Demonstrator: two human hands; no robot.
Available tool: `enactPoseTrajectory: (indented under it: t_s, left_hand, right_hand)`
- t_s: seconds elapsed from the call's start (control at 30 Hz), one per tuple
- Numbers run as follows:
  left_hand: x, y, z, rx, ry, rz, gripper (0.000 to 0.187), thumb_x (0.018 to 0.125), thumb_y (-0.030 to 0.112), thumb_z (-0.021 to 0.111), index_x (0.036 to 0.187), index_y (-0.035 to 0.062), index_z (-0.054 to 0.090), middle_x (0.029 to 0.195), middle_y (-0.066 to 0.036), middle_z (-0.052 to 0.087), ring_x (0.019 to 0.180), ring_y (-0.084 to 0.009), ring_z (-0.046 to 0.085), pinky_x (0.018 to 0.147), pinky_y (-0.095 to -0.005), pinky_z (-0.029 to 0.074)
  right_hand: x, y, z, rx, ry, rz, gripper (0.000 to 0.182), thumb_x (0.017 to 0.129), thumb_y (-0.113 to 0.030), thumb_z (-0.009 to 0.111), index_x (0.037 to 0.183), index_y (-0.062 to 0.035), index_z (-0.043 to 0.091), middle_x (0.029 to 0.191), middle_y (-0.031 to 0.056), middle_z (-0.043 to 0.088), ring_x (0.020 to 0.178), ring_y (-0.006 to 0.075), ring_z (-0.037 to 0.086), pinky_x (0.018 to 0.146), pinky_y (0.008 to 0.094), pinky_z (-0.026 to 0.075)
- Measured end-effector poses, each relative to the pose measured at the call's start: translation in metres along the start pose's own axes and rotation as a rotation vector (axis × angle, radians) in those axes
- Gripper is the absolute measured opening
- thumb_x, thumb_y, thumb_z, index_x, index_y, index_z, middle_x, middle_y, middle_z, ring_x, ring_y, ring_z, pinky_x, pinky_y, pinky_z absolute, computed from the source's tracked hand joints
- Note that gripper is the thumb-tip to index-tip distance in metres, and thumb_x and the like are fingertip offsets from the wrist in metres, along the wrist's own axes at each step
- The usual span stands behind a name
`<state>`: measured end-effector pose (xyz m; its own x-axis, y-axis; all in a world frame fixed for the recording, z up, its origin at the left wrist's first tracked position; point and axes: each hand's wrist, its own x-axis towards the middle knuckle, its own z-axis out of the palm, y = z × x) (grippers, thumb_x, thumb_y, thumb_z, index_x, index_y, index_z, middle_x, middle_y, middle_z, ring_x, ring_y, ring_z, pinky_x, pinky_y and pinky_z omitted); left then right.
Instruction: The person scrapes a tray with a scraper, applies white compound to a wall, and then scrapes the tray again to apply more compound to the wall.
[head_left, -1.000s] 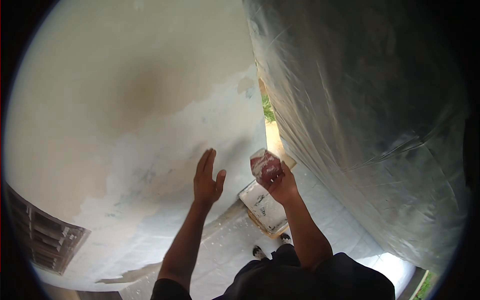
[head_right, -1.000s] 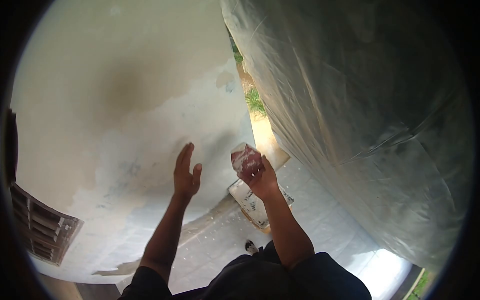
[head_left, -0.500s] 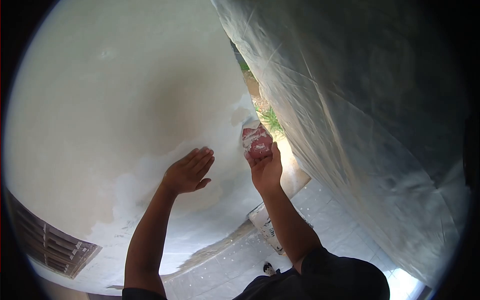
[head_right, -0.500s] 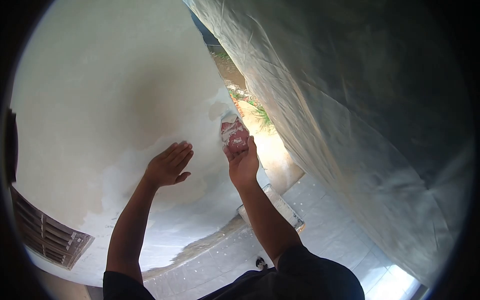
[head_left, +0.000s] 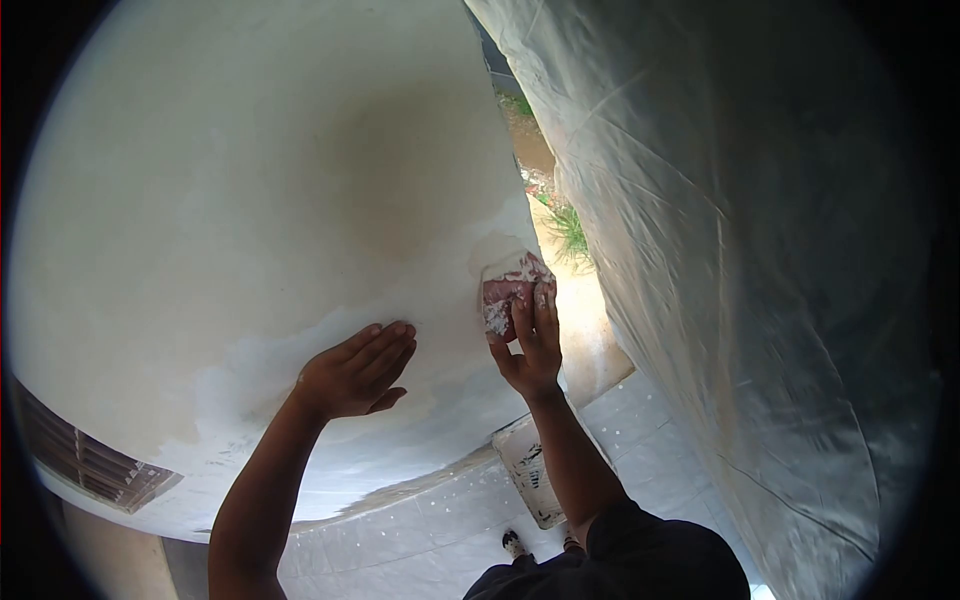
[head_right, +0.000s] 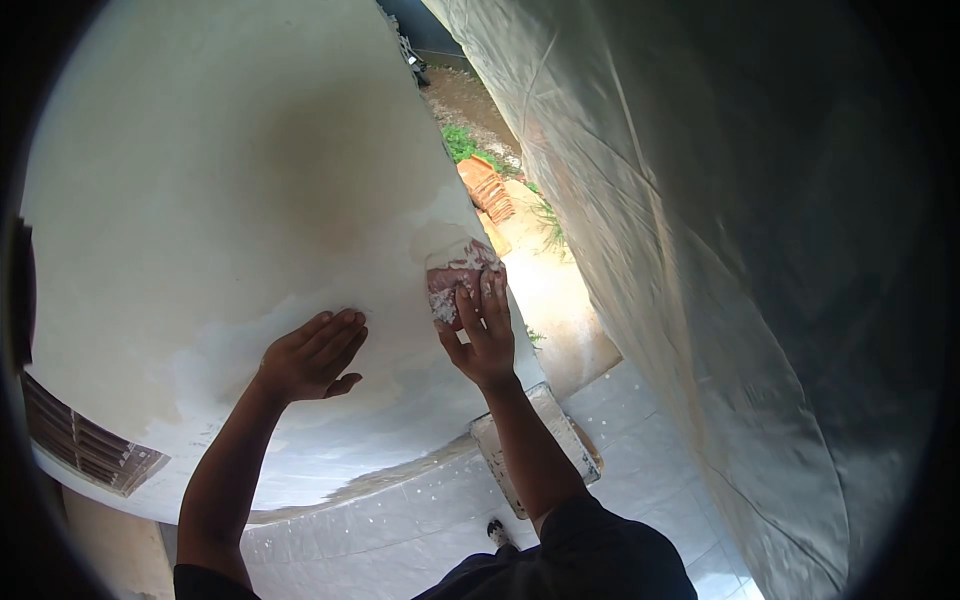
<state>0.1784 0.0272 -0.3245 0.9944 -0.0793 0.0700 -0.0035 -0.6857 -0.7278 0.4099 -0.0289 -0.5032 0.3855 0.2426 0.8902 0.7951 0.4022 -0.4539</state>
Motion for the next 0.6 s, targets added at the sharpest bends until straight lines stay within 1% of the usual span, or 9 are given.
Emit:
enactPoseTrajectory:
  t_s: [0.07, 0.23, 0.3, 0.37, 0.4, 0.5, 0.53, 0.57, 0.6]
  left_hand:
    - [-0.001, 0.001, 0.002, 0.010, 0.003, 0.008, 0.044, 0.092, 0.039, 0.052, 0.117, 0.0053, 0.064, 0.133, -0.009, 0.056, 0.132, -0.0208, 0.046, 0.114, -0.0367, 0.033]
    - [-0.002, -0.001, 0.005, 0.019, -0.003, 0.008, 0.042, 0.092, 0.038, 0.051, 0.117, 0.0069, 0.065, 0.133, -0.008, 0.057, 0.132, -0.0203, 0.047, 0.114, -0.0368, 0.033]
    - [-0.001, -0.002, 0.005, 0.027, 0.006, 0.005, 0.041, 0.092, 0.037, 0.051, 0.117, 0.0073, 0.065, 0.133, -0.008, 0.057, 0.132, -0.0203, 0.047, 0.114, -0.0368, 0.033]
    - [0.001, -0.001, 0.002, 0.067, 0.014, 0.022, 0.043, 0.088, 0.041, 0.056, 0.115, 0.0087, 0.067, 0.129, -0.007, 0.060, 0.128, -0.0198, 0.050, 0.111, -0.0371, 0.037]
    - [0.000, -0.001, 0.003, 0.063, 0.010, 0.020, 0.043, 0.088, 0.041, 0.056, 0.115, 0.0087, 0.067, 0.129, -0.007, 0.060, 0.128, -0.0198, 0.050, 0.111, -0.0371, 0.037]
    - [-0.002, -0.001, 0.004, 0.060, -0.010, 0.018, 0.043, 0.088, 0.041, 0.057, 0.115, 0.0091, 0.067, 0.129, -0.006, 0.060, 0.129, -0.0198, 0.049, 0.111, -0.0371, 0.037]
    - [-0.002, -0.001, 0.005, 0.044, -0.008, 0.008, 0.041, 0.089, 0.038, 0.055, 0.115, 0.0081, 0.066, 0.131, -0.007, 0.059, 0.130, -0.0197, 0.048, 0.112, -0.0366, 0.035]
    - [-0.002, -0.002, 0.005, 0.029, -0.006, 0.000, 0.040, 0.091, 0.035, 0.052, 0.116, 0.0072, 0.066, 0.133, -0.007, 0.057, 0.131, -0.0197, 0.047, 0.114, -0.0362, 0.033]
    - [-0.003, -0.003, 0.005, 0.032, -0.005, 0.002, 0.040, 0.091, 0.035, 0.052, 0.116, 0.0072, 0.066, 0.133, -0.007, 0.057, 0.131, -0.0197, 0.047, 0.114, -0.0362, 0.033]
  right_hand:
    - [-0.012, 0.009, 0.004, -0.012, -0.026, 0.011, 0.061, 0.082, -0.026, 0.074, 0.133, -0.0035, 0.051, 0.142, 0.0306, 0.039, 0.134, 0.0504, 0.034, 0.107, 0.0579, 0.034]
    - [-0.036, 0.014, -0.003, -0.023, -0.080, 0.057, 0.061, 0.081, -0.023, 0.074, 0.134, -0.0040, 0.050, 0.141, 0.0308, 0.039, 0.133, 0.0508, 0.035, 0.106, 0.0591, 0.036]
    - [-0.031, 0.010, -0.007, -0.019, -0.031, 0.018, 0.063, 0.081, -0.024, 0.075, 0.134, -0.0028, 0.049, 0.140, 0.0303, 0.041, 0.133, 0.0502, 0.036, 0.106, 0.0585, 0.036]
    - [-0.017, 0.007, -0.005, -0.008, -0.014, -0.020, 0.064, 0.081, -0.023, 0.075, 0.134, -0.0021, 0.049, 0.140, 0.0301, 0.041, 0.132, 0.0499, 0.037, 0.105, 0.0583, 0.037]
    - [-0.010, 0.007, -0.001, 0.000, 0.005, -0.060, 0.064, 0.081, -0.023, 0.076, 0.134, -0.0014, 0.048, 0.139, 0.0298, 0.042, 0.132, 0.0495, 0.037, 0.105, 0.0581, 0.037]
    - [-0.005, 0.021, 0.014, -0.029, 0.009, -0.072, 0.064, 0.080, -0.022, 0.076, 0.134, -0.0006, 0.048, 0.139, 0.0294, 0.043, 0.131, 0.0488, 0.039, 0.105, 0.0569, 0.038]
    - [-0.010, 0.025, 0.014, -0.065, -0.038, -0.058, 0.064, 0.080, -0.021, 0.077, 0.134, -0.0008, 0.049, 0.139, 0.0292, 0.043, 0.131, 0.0490, 0.040, 0.104, 0.0561, 0.039]
    - [-0.016, 0.028, 0.013, -0.066, -0.035, -0.059, 0.064, 0.080, -0.021, 0.077, 0.134, -0.0008, 0.049, 0.139, 0.0292, 0.043, 0.131, 0.0490, 0.040, 0.104, 0.0561, 0.039]
    - [-0.022, 0.029, 0.009, -0.088, -0.064, -0.038, 0.065, 0.079, -0.021, 0.077, 0.134, -0.0007, 0.049, 0.139, 0.0291, 0.043, 0.131, 0.0491, 0.039, 0.105, 0.0560, 0.039]
